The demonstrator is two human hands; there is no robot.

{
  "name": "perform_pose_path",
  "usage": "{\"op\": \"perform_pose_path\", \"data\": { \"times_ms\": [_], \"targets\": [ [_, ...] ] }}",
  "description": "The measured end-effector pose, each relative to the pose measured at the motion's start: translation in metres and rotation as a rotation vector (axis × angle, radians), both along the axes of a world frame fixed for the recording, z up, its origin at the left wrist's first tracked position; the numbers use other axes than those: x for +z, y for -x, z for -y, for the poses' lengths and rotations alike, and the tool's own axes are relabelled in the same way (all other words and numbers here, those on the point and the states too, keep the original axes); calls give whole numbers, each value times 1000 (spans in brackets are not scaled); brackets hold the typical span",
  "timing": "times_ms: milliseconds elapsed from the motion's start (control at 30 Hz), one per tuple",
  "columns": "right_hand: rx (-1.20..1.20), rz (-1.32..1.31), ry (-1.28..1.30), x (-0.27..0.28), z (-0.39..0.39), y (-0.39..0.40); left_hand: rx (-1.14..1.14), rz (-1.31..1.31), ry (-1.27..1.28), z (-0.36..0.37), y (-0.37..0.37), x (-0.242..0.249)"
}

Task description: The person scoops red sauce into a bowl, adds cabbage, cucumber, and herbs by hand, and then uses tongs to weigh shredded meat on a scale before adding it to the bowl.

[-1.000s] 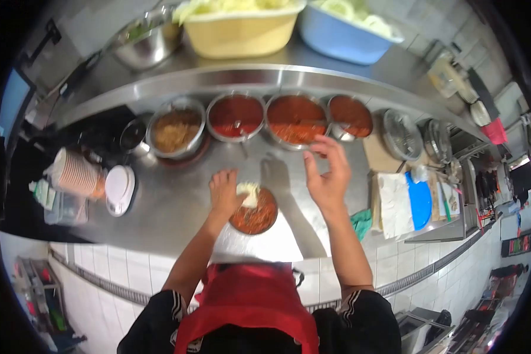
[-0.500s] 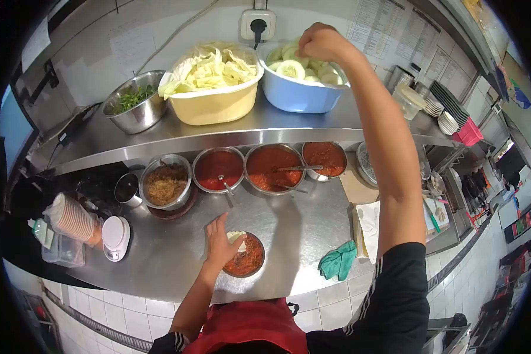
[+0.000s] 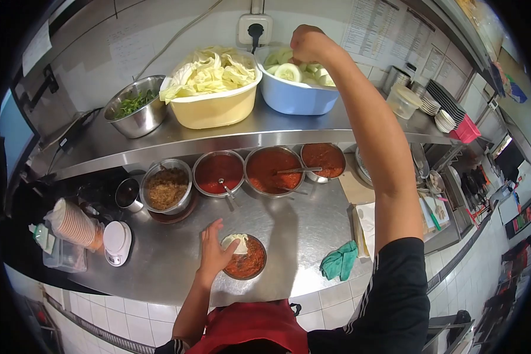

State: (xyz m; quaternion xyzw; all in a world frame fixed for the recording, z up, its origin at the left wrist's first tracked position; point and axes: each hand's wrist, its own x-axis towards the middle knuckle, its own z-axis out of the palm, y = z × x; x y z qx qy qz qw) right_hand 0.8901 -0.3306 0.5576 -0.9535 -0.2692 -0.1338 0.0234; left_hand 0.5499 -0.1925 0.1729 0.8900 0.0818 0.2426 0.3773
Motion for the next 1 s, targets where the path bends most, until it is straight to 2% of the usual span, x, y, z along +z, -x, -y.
{"op": "perform_pose_path", "data": {
  "times_ms": [67, 100, 200, 267, 300, 333, 400, 433, 467, 533, 567, 633, 700, 733, 800, 867, 933, 967, 1000],
  "targets": [
    [156, -9, -232, -3, 16, -5, -13, 7, 45, 0, 2, 5],
    [155, -8, -230, -1, 24, -6, -13, 8, 47, -1, 2, 6],
    [392, -43, -618, 9, 50, 3, -30, 12, 205, -4, 3, 10],
    [562, -110, -815, 15, 65, 28, -112, 44, 638, -6, 1, 21],
    [671, -187, -927, 15, 70, 50, -110, 41, 643, -7, 0, 31],
    [709, -208, -952, 9, 72, 74, -238, 57, 756, -7, 0, 45],
    [752, -339, -971, -17, 68, 127, -466, 121, 923, -6, 2, 79],
    [757, -451, -963, -38, 62, 152, -560, 170, 977, -3, 1, 96],
    [751, -641, -1061, -67, 50, 177, -615, 215, 1073, 1, 0, 104],
    [729, -992, -1139, -137, 31, 209, -708, 267, 1348, 3, 0, 104],
    [746, -1031, -1138, -176, 21, 219, -671, 265, 1386, 3, 2, 97],
    [638, -1163, -1238, -257, 4, 233, -622, 267, 1423, 2, 9, 73],
    [333, -1160, -1215, -319, -1, 249, -306, 95, 1296, -4, 13, 33],
    [333, -1176, -1211, -341, -2, 258, -289, 92, 1298, -4, 18, 17],
    [146, -1275, -1227, -377, -3, 272, -145, -124, 1305, -5, 29, -13],
    [122, -1289, -1207, -405, 1, 273, -123, -141, 1300, -12, 30, -35],
    [101, -1291, -1187, -429, 3, 264, -22, -258, 1121, -20, 29, -54],
    [91, -1199, -1107, -441, 3, 257, -22, -254, 1119, -24, 27, -63],
    [81, -1104, -1028, -450, 2, 250, -30, -326, 829, -30, 22, -70]
  ]
}}
